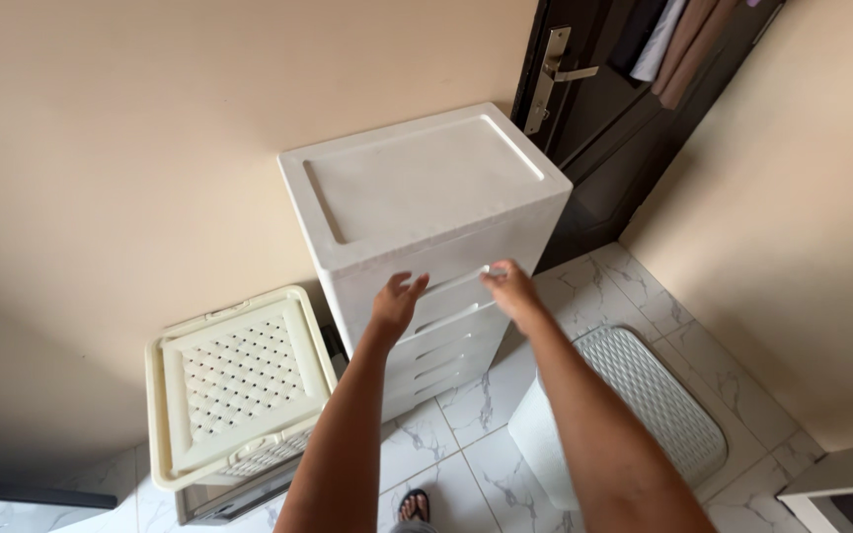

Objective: The person organizes folded clothes by removing them from a plastic drawer, placing them on top of the storage unit, and then neatly arranging them back into the drawer one by one. The person also retrieves another stack of folded clothes from a nearby bookshelf and places them into the same drawer.

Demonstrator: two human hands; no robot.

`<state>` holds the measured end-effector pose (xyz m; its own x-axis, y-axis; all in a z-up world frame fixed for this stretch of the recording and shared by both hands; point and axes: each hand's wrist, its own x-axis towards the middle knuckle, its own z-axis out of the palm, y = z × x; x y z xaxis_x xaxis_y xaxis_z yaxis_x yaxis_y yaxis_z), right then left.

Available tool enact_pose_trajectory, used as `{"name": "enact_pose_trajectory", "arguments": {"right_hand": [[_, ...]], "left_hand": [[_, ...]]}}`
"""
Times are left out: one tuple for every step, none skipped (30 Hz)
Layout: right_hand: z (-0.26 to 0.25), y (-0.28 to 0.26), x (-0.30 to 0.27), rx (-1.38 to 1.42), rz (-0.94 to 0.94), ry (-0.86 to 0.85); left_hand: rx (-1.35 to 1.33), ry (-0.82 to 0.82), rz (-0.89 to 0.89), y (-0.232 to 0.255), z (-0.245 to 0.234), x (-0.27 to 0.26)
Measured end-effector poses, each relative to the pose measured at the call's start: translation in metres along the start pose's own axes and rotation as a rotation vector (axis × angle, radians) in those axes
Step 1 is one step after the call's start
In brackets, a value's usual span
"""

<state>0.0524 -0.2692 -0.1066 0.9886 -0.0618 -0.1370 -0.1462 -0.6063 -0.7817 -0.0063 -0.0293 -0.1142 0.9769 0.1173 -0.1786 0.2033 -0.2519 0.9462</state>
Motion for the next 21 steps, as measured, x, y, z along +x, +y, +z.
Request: {"name": "enact_pose_trajectory", "arguments": {"right_hand": [[0.01,0.007,0.008,0.001,-0.002,-0.003],[0.024,0.011,0.014,0.087,0.087,-0.054],[0.034,0.013,0.022,0.173,0.172,-0.103],[0.044,0.017,0.026,0.174,0.169,-0.103],[0.054,0.017,0.031,0.367,0.297,-0.12],[0.062,0.015,0.038,0.56,0.426,-0.138],[0.066,0.016,0.041,0.557,0.429,-0.137],[0.07,0.017,0.042,0.748,0.483,-0.151],[0.073,0.015,0.044,0.941,0.534,-0.169],[0.072,0.013,0.046,0.938,0.535,-0.172],[0.074,0.012,0.044,1.057,0.579,-0.143],[0.076,0.011,0.042,1.176,0.624,-0.113],[0.077,0.009,0.041,1.175,0.624,-0.118],[0.078,0.009,0.037,1.263,0.642,-0.129],[0.077,0.007,0.036,1.35,0.655,-0.142],[0.077,0.006,0.035,1.346,0.651,-0.149],[0.079,0.002,0.035,1.389,0.666,-0.151],[0.081,0.0,0.036,1.432,0.68,-0.153],[0.083,-0.001,0.034,1.428,0.68,-0.167],[0.085,-0.002,0.034,1.448,0.68,-0.177],[0.086,-0.001,0.03,1.469,0.685,-0.184]], "left_hand": [[0.001,0.003,-0.001,-0.01,0.001,0.007],[-0.018,0.004,-0.011,-0.02,0.003,0.013],[-0.037,0.004,-0.018,-0.028,0.005,0.02],[-0.037,0.006,-0.015,-0.036,0.008,0.023],[-0.04,0.009,-0.01,-0.042,0.009,0.026],[-0.043,0.011,-0.005,-0.043,0.009,0.034],[-0.045,0.009,-0.008,-0.045,0.01,0.038],[-0.092,0.0,-0.026,-0.046,0.01,0.04],[-0.137,-0.003,-0.043,-0.047,0.008,0.04],[-0.139,-0.001,-0.046,-0.047,0.008,0.041],[-0.146,-0.005,-0.073,-0.049,0.006,0.037],[-0.153,-0.009,-0.1,-0.05,0.003,0.033],[-0.153,-0.004,-0.101,-0.05,0.001,0.031],[-0.145,-0.002,-0.124,-0.05,-0.003,0.028],[-0.139,0.004,-0.143,-0.049,-0.004,0.027],[-0.142,0.011,-0.14,-0.047,-0.004,0.024],[-0.127,0.026,-0.15,-0.044,-0.006,0.023],[-0.112,0.04,-0.16,-0.04,-0.007,0.022],[-0.114,0.053,-0.161,-0.038,-0.007,0.018],[-0.122,0.066,-0.163,-0.036,-0.007,0.014],[-0.129,0.076,-0.169,-0.035,-0.006,0.009]]}}
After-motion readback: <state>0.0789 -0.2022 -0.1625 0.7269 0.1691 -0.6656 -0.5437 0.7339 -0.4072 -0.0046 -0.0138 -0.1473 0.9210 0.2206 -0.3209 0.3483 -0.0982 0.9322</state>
